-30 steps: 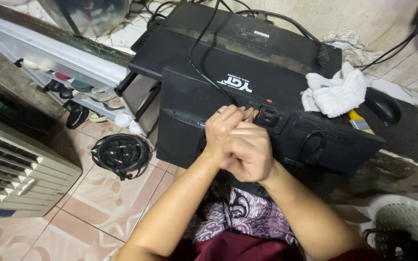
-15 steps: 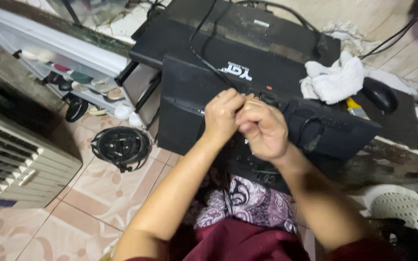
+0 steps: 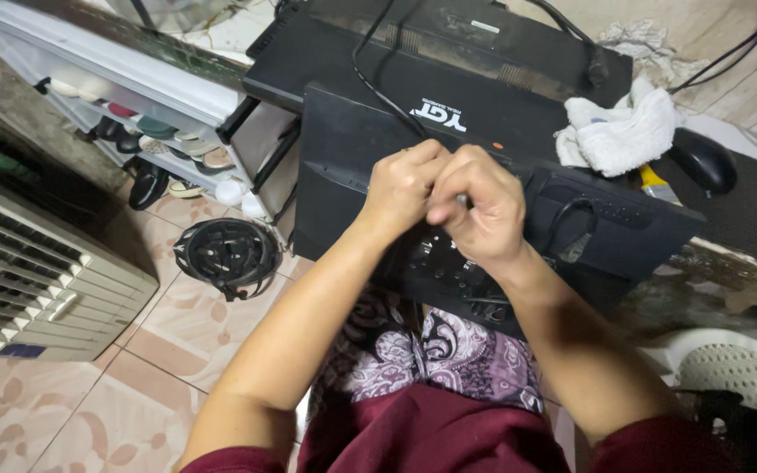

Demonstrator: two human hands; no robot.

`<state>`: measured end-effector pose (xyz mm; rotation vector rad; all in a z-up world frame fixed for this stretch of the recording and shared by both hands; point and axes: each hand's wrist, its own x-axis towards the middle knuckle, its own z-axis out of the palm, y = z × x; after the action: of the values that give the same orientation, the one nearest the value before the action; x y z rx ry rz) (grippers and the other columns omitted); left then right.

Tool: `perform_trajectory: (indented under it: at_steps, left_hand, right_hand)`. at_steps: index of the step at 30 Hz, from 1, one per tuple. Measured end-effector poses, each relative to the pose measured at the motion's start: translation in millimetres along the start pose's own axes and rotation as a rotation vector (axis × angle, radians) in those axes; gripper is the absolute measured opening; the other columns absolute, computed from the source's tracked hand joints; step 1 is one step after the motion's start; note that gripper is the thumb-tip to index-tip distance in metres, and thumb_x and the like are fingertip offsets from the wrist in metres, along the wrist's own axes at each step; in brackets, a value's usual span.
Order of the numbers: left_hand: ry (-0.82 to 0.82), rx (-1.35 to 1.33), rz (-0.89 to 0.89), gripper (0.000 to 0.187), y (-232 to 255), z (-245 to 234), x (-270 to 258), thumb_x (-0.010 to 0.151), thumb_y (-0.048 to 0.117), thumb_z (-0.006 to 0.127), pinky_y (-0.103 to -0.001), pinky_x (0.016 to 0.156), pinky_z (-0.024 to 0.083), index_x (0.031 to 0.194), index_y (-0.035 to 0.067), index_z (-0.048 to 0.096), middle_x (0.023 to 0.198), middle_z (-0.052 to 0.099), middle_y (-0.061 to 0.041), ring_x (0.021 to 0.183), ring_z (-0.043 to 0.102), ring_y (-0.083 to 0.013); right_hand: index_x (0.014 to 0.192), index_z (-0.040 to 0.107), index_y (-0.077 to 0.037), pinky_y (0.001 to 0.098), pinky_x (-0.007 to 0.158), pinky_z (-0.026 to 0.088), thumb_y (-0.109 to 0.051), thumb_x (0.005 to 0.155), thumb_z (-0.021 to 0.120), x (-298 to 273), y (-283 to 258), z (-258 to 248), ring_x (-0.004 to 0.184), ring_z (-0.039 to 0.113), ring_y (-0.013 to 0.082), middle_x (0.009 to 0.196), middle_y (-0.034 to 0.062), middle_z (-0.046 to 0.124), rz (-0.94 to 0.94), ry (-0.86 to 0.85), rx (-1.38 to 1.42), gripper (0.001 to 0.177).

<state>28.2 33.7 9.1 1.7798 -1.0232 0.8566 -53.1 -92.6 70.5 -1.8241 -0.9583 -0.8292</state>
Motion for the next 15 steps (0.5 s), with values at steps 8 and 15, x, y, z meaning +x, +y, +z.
perform_trajectory:
  at_steps: [8,15]
  left_hand:
    - [-0.019,0.042,0.083,0.028,-4.3,-1.4,0.2,0.083,0.019,0.074,-0.034,0.063,0.057,0.111,0.017,0.077,0.085,0.065,0.002,0.072,0.069,-0.021]
    - [0.05,0.073,0.063,0.033,1.8,1.8,0.7,0.08,0.018,0.072,-0.035,0.062,0.056,0.112,0.016,0.077,0.085,0.062,0.002,0.072,0.068,-0.0217]
  right_hand:
    - [0.075,0.053,-0.002,0.0386,0.067,0.044,-0.012,0.101,0.066,2.1,2.9,7.7,0.068,0.057,0.0278,0.071,0.0098,0.056,0.031,-0.264,-0.116,0.031]
    - [0.082,0.055,-0.004,0.0367,0.068,0.046,-0.026,0.106,0.057,6.9,5.0,0.6,0.071,0.059,0.0248,0.076,0.0067,0.058,0.015,-0.143,-0.022,0.033]
